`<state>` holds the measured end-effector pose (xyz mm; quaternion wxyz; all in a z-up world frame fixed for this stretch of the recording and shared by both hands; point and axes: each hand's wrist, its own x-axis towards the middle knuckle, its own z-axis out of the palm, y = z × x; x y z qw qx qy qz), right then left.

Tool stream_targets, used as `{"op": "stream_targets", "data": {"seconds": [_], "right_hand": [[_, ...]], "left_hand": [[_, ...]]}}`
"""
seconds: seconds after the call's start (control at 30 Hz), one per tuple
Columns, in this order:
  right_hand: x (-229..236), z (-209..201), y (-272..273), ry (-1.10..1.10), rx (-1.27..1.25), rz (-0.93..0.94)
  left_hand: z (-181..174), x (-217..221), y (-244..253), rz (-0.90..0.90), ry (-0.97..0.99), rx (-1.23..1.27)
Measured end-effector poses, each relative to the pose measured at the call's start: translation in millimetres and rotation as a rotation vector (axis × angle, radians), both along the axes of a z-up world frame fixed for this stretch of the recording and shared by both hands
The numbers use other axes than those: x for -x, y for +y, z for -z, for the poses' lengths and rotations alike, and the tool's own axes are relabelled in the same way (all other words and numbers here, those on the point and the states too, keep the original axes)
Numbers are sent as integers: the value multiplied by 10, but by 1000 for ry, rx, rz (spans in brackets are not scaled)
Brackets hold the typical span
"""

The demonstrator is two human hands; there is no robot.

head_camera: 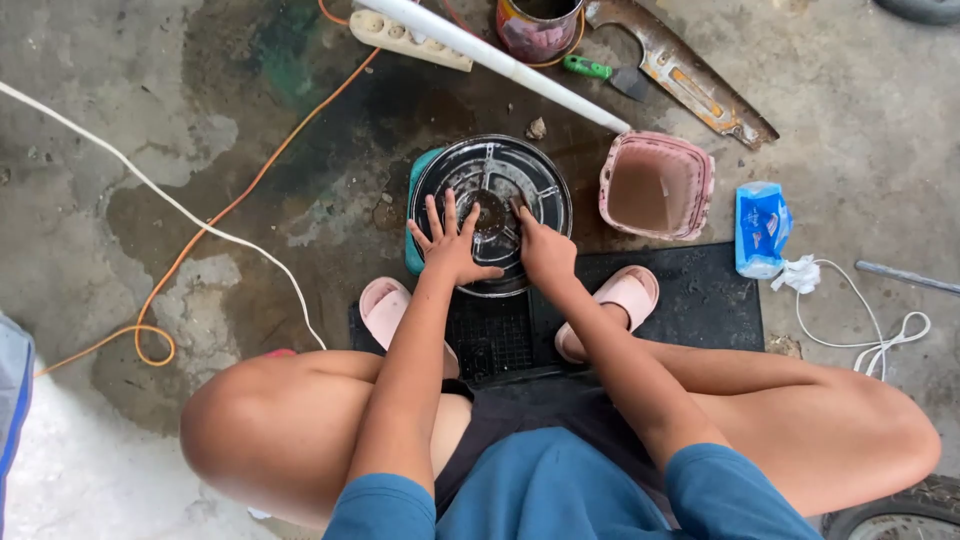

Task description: The person is manually polishing the edges of a circular metal fan guard using their hands and a small abrasive material.

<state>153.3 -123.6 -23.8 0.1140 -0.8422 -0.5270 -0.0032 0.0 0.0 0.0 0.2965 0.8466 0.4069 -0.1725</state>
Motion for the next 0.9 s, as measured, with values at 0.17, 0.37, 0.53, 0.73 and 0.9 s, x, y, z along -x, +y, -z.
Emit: {"op": "stream_targets", "data": {"seconds": [0.17,0.37,0.53,0.73,0.9], "right_hand": [[141,92,-54,-96,79,-96],[141,78,54,-65,239,-59],[10,114,80,1,294,-34],[92,78,76,57,406,-8],[25,-40,97,118,392,18]], "left_hand": [[6,-25,16,0,8,-7],[-74,-33,34,9,-1,-33],[13,-47,-20,-23,-10,-26],[-31,-55,60,-8,-27,-42],[-36,-23,-18,-10,1,-48]]}}
